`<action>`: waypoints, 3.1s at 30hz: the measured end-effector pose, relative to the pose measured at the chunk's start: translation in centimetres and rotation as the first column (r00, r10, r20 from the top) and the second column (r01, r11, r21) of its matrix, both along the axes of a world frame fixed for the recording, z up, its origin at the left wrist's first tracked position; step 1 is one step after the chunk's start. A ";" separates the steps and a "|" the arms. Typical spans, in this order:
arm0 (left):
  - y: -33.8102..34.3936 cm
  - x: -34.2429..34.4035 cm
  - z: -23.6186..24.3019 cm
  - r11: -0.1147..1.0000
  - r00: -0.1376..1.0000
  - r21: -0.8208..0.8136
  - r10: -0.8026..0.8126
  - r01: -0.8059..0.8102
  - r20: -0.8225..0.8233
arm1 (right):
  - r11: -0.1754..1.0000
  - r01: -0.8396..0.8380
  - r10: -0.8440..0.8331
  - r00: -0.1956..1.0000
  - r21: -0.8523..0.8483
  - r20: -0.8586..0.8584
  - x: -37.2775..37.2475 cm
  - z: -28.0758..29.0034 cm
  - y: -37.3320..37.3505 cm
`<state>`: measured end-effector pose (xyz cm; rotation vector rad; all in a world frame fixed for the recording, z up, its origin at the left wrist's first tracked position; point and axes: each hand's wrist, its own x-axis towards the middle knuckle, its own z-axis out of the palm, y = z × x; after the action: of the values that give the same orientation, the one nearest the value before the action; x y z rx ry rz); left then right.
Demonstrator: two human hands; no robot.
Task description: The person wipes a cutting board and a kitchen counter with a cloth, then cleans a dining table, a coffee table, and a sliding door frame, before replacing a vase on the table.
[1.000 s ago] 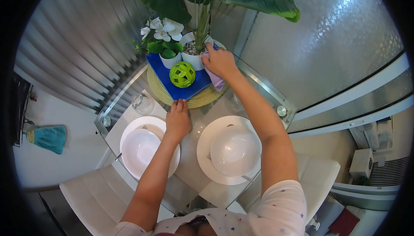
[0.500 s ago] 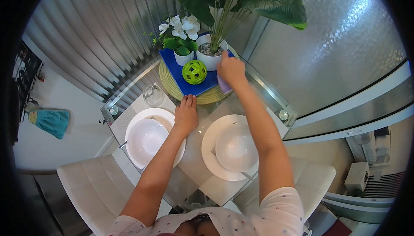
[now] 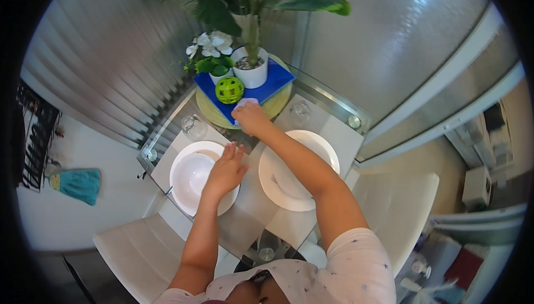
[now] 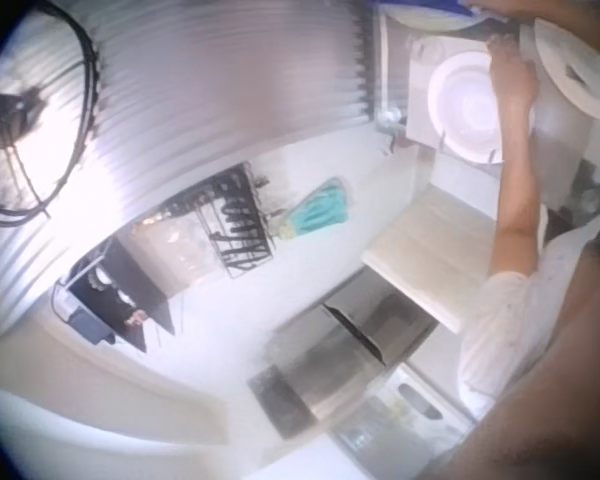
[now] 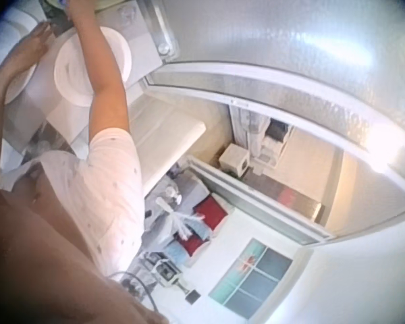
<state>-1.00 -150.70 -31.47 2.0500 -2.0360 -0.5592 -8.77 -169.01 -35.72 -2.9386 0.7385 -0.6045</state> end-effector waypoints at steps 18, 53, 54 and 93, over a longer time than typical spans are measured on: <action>-20.5 7.2 -4.0 0.893 0.952 -0.449 0.110 0.032 0.286 | 0.527 0.291 -0.758 0.586 0.798 0.287 -19.9 10.4 35.2; 47.6 -48.8 24.4 -0.330 -0.402 -0.872 0.789 0.363 -0.465 | 0.047 0.453 -0.938 -0.286 0.890 0.195 -51.5 9.4 77.3; 47.0 -50.2 24.4 -0.399 -0.341 -0.847 0.788 0.353 -0.513 | 0.037 0.434 -0.933 -0.307 0.900 0.186 -52.3 8.9 77.2; 1.7 -82.4 3.2 0.829 0.396 0.106 -0.146 0.549 -0.907 | 0.270 -0.382 -0.899 0.228 0.884 0.373 -90.2 8.3 25.8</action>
<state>-83.36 -149.05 -28.28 0.9223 -1.6856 -1.8034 -98.99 -143.21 -27.45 -0.7805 1.0257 -1.2062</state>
